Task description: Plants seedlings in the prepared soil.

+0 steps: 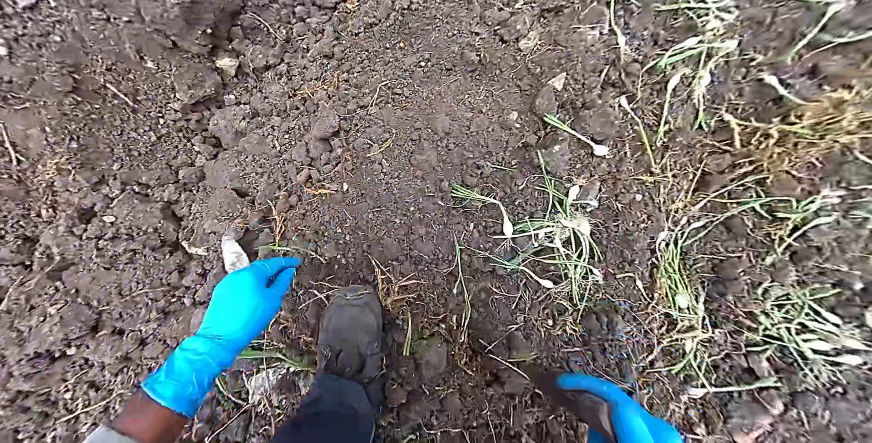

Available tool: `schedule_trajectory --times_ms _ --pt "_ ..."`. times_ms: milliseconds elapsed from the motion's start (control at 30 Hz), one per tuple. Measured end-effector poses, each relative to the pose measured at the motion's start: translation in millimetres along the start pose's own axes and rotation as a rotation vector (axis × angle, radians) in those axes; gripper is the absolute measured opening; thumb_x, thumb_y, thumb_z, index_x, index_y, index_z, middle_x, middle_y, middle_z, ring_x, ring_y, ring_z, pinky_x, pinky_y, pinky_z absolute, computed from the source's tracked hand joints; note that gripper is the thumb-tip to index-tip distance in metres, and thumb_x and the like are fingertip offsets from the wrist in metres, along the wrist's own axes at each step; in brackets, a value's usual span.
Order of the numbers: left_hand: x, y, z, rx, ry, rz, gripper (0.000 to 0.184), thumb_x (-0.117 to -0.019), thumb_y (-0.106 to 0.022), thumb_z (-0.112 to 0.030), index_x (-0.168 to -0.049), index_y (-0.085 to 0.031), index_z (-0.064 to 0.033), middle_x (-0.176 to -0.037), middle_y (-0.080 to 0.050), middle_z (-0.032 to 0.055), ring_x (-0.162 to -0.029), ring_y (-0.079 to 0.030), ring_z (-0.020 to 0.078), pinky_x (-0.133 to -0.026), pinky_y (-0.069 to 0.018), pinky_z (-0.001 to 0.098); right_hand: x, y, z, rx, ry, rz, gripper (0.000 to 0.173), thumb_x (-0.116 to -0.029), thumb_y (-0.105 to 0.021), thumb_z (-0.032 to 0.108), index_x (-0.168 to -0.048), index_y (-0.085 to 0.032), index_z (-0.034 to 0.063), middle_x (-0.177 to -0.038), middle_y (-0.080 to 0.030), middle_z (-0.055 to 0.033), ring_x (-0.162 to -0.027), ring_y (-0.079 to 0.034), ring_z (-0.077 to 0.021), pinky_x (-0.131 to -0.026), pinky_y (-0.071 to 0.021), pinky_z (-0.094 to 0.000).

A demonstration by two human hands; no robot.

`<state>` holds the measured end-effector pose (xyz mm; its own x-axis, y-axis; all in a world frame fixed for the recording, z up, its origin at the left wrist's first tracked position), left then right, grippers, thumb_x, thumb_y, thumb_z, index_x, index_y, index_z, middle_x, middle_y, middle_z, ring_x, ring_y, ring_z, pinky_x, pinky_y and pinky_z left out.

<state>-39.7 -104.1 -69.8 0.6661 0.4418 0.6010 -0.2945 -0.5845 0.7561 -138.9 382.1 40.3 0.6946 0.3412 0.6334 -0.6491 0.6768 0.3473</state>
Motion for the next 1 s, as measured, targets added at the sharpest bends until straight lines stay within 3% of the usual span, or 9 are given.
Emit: schedule_trajectory --times_ms 100,167,267,400,533,633,733,867,1000 --pt "-1 -5 -94 -0.109 -0.329 0.011 0.026 -0.1056 -0.057 -0.021 -0.121 -0.077 -0.0152 -0.118 -0.075 0.0104 -0.105 -0.073 0.0298 -0.093 -0.0561 0.0594 4 -33 -105 0.178 -0.134 -0.128 0.048 -0.1043 -0.037 0.035 -0.117 -0.073 0.0068 -0.072 -0.068 -0.0094 -0.059 -0.063 -0.0234 -0.057 -0.0523 -0.0500" --pt "3 -11 -172 -0.215 -0.579 0.013 0.027 -0.1035 -0.057 -0.021 -0.121 -0.077 -0.0148 -0.117 -0.075 0.0089 -0.105 -0.073 0.0283 -0.093 -0.0571 0.0555 -2 -49 -128 0.217 -0.209 -0.102 0.048 -0.1015 -0.041 0.044 -0.119 -0.073 0.0128 -0.077 -0.072 -0.0124 -0.069 -0.070 -0.0314 -0.063 -0.0539 -0.0587" --pt "19 -39 -287 -0.464 -0.824 0.063 0.039 -0.1046 -0.057 -0.030 -0.138 -0.067 -0.0128 -0.141 -0.065 0.0104 -0.127 -0.063 0.0287 -0.107 -0.0486 0.0513 -17 -48 -132 0.230 -0.300 -0.043 0.057 -0.1007 -0.035 0.058 -0.120 -0.073 0.0199 -0.084 -0.074 -0.0105 -0.081 -0.073 -0.0305 -0.072 -0.0554 -0.0583" --pt "4 -100 -413 -0.503 -0.810 0.121 0.069 -0.0978 -0.069 -0.039 -0.158 -0.044 -0.0162 -0.165 -0.037 0.0163 -0.142 -0.048 0.0384 -0.113 -0.0424 0.0569 -37 -39 -123 0.207 -0.335 0.084 0.063 -0.1008 -0.029 0.066 -0.121 -0.070 0.0224 -0.097 -0.074 -0.0092 -0.097 -0.072 -0.0289 -0.082 -0.0553 -0.0567" --pt "-36 -165 -472 -0.645 -0.701 0.210 0.065 -0.0931 -0.068 -0.010 -0.155 -0.051 -0.0188 -0.162 -0.038 0.0202 -0.131 -0.054 0.0472 -0.096 -0.0518 0.0649 -38 -39 -116 0.136 -0.242 0.133 0.066 -0.0998 -0.030 0.068 -0.119 -0.068 0.0174 -0.096 -0.072 -0.0132 -0.095 -0.071 -0.0329 -0.079 -0.0546 -0.0598" --pt "-47 -182 -483 -0.764 -0.690 0.303 0.031 -0.0923 -0.064 -0.007 -0.123 -0.069 -0.0064 -0.131 -0.064 0.0208 -0.119 -0.064 0.0418 -0.095 -0.0540 0.0629 -28 -43 -128 0.044 -0.208 0.093 0.066 -0.0998 -0.033 0.068 -0.117 -0.068 0.0150 -0.094 -0.072 -0.0143 -0.094 -0.071 -0.0344 -0.077 -0.0541 -0.0604" --pt "-58 -149 -473 -0.788 -0.593 0.364 0.021 -0.0961 -0.063 -0.011 -0.113 -0.068 0.0002 -0.113 -0.069 0.0270 -0.111 -0.066 0.0452 -0.094 -0.0512 0.0662 -29 -44 -129 0.002 -0.180 0.081 0.069 -0.0993 -0.033 0.069 -0.117 -0.068 0.0125 -0.098 -0.072 -0.0161 -0.097 -0.071 -0.0364 -0.079 -0.0540 -0.0620" --pt "-32 -59 -505 -0.404 -0.533 0.165 0.030 -0.1060 -0.056 -0.017 -0.126 -0.061 0.0048 -0.112 -0.066 0.0308 -0.104 -0.065 0.0459 -0.091 -0.0493 0.0682 -24 -34 -140 -0.051 -0.190 0.031 0.070 -0.0986 -0.033 0.070 -0.116 -0.068 0.0120 -0.099 -0.072 -0.0159 -0.097 -0.071 -0.0360 -0.079 -0.0542 -0.0616" --pt "-29 -3 -511 -0.489 -0.508 0.048 0.031 -0.1074 -0.056 -0.025 -0.119 -0.067 0.0012 -0.106 -0.068 0.0308 -0.102 -0.065 0.0507 -0.088 -0.0473 0.0739 -17 -30 -154 -0.047 -0.264 0.075 0.072 -0.0982 -0.029 0.072 -0.126 -0.067 0.0174 -0.108 -0.072 -0.0136 -0.106 -0.070 -0.0326 -0.087 -0.0544 -0.0592"
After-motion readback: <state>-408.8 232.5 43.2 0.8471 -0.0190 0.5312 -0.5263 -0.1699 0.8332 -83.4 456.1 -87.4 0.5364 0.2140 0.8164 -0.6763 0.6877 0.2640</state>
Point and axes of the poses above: each hand's wrist, its own x-axis away from the middle knuckle, its own y-axis out of the back of the hand, z = x × y, the point moved 6 cm from there along -x, towards the middle knuckle
